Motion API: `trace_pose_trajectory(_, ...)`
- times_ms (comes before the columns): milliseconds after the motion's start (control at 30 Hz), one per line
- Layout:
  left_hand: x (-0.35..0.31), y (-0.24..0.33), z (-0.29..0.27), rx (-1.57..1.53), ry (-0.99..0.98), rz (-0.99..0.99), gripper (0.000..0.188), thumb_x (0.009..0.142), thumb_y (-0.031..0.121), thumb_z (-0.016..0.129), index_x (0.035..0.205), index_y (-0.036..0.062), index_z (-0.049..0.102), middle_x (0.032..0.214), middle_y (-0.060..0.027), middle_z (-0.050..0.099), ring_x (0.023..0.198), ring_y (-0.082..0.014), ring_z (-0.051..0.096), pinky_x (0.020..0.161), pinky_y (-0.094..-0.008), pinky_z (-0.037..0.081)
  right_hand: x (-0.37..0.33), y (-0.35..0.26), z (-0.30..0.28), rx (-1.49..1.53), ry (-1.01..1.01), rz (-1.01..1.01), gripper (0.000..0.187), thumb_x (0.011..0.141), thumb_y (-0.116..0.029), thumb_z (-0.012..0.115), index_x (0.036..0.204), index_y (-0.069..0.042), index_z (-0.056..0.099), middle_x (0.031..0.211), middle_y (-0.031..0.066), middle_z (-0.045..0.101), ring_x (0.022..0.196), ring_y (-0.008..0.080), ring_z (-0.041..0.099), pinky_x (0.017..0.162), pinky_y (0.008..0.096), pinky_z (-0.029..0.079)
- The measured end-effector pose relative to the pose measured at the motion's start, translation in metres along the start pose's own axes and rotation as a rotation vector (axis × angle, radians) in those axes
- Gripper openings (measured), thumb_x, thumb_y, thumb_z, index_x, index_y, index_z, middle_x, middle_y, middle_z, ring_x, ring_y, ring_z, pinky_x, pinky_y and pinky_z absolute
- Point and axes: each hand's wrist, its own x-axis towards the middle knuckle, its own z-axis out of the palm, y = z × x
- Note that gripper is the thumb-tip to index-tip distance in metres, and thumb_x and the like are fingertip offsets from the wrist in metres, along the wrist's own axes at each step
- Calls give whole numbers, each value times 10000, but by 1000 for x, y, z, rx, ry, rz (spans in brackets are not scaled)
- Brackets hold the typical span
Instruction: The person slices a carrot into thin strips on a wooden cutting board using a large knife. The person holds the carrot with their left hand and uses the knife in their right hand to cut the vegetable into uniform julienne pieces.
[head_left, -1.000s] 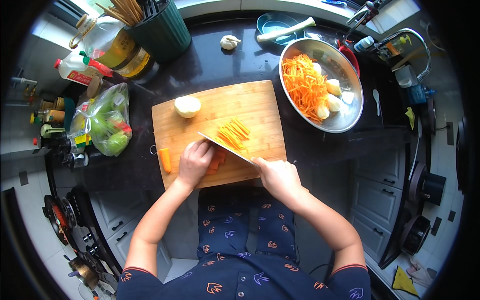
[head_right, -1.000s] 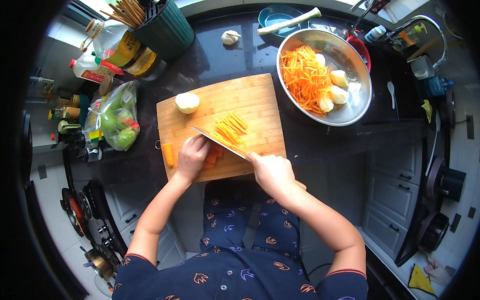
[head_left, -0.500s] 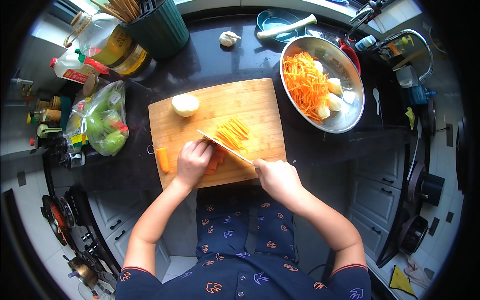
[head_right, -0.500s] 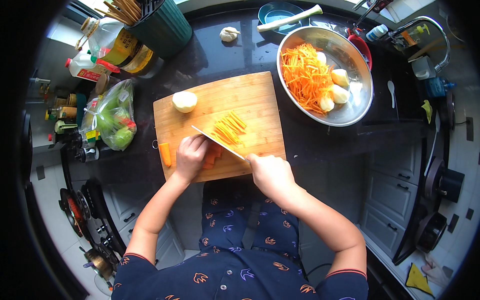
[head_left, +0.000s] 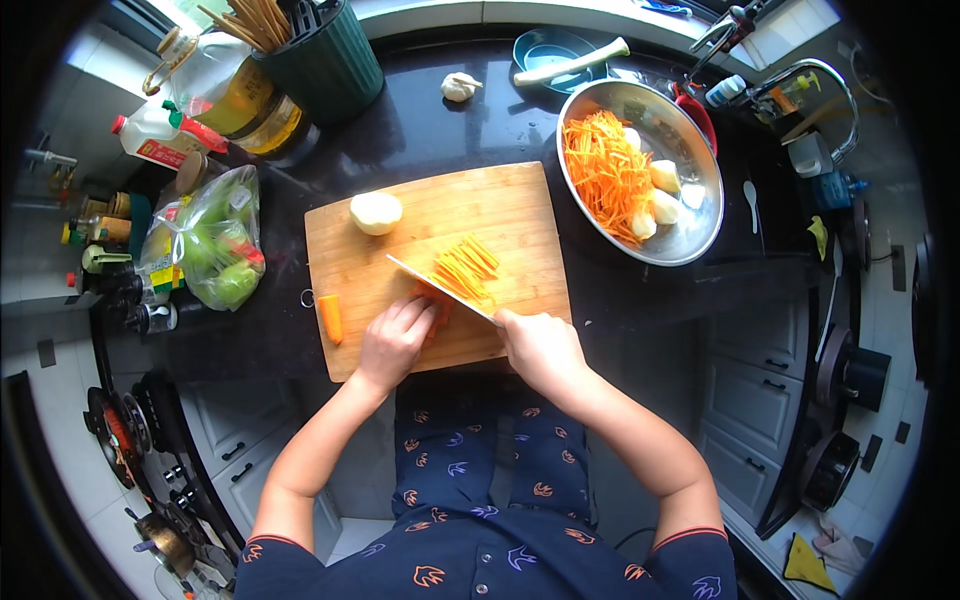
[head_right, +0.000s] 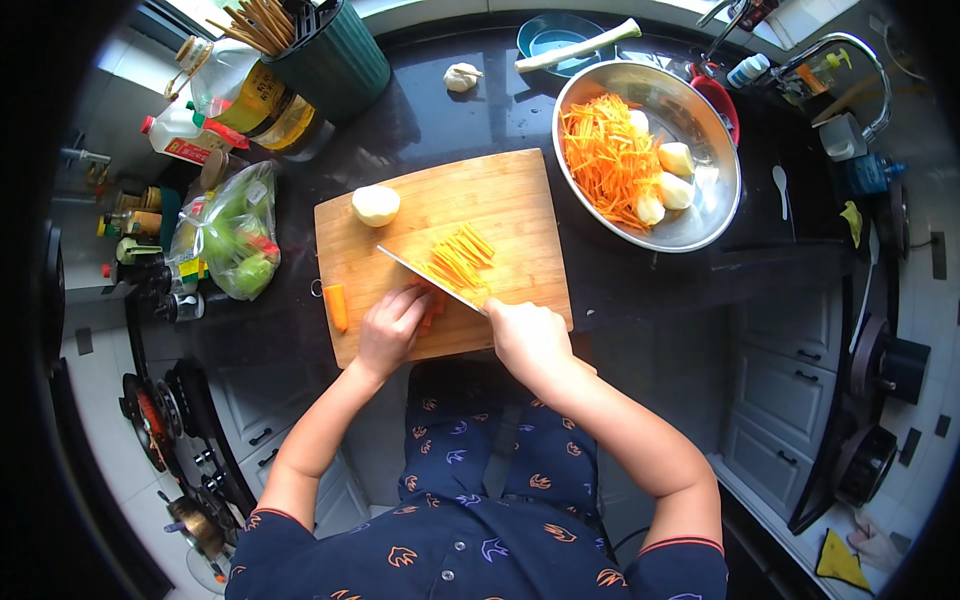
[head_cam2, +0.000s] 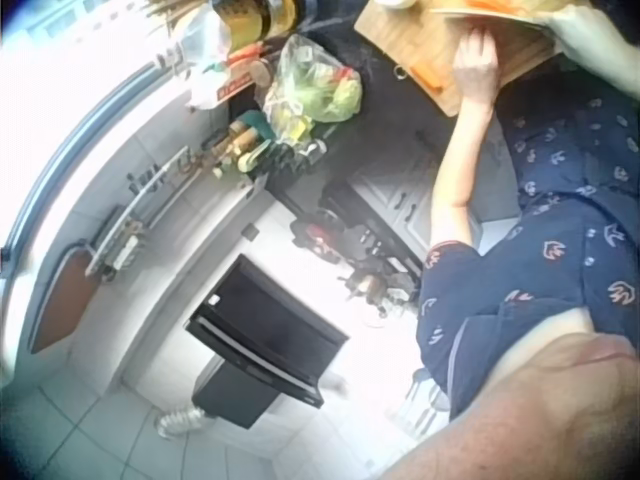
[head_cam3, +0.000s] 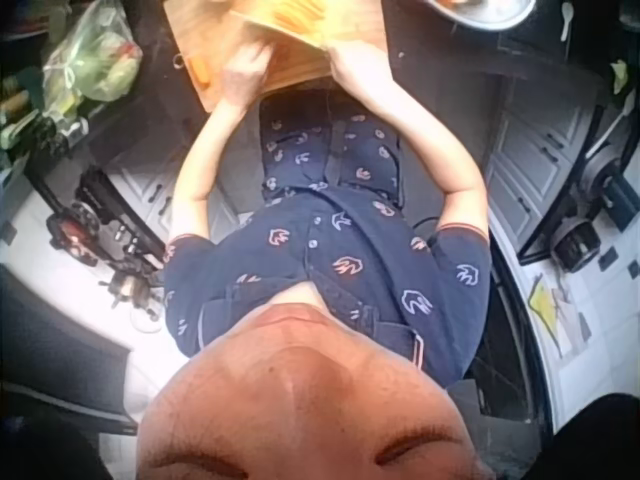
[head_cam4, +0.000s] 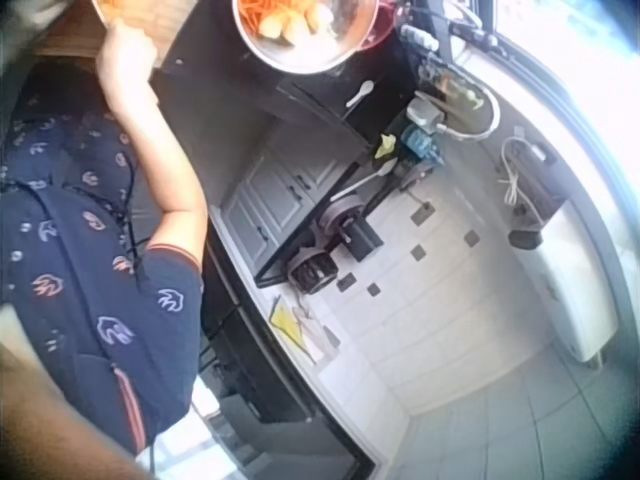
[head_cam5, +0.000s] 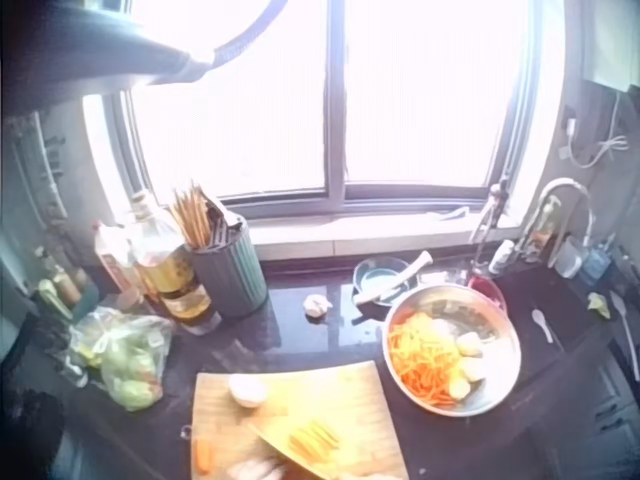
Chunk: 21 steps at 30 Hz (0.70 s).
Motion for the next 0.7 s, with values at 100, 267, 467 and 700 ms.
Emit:
trace_pose_trajectory(100, 1, -1, 4, -53, 23, -53, 327, 741, 48, 695, 1066, 74, 718, 1042, -82, 711, 996, -275, 695, 799, -374, 593, -1, 0, 2, -43, -3, -9, 161, 946, -151, 609, 1077, -93, 681, 701, 204, 681, 678, 384, 705, 622, 495, 569)
trace_pose_trajectory(267, 2, -4, 2, -28, -12, -41, 229, 765, 75, 726, 993, 91, 705, 968, -71, 683, 939, -264, 690, 722, -361, 595, -14, -8, -8, -98, 30, -65, 202, 954, -147, 594, 1133, -113, 682, 677, 181, 677, 624, 354, 699, 573, 468, 561)
trace_pose_trajectory(467, 2, -2, 2, -34, 1, -46, 185, 775, 72, 714, 959, 97, 701, 906, -64, 656, 898, -261, 684, 693, -362, 589, -23, -6, -14, -125, -21, -54, 215, 947, -127, 576, 1137, -111, 676, 675, 173, 677, 620, 357, 697, 565, 470, 558)
trace_pose_trajectory(700, 0, -5, 6, -35, 19, -38, 221, 717, 67, 747, 929, 109, 699, 899, -59, 654, 884, -256, 677, 693, -361, 586, -6, -3, 2, -150, -36, -49, 252, 905, -85, 574, 1142, -107, 658, 722, 177, 692, 660, 360, 705, 590, 475, 559)
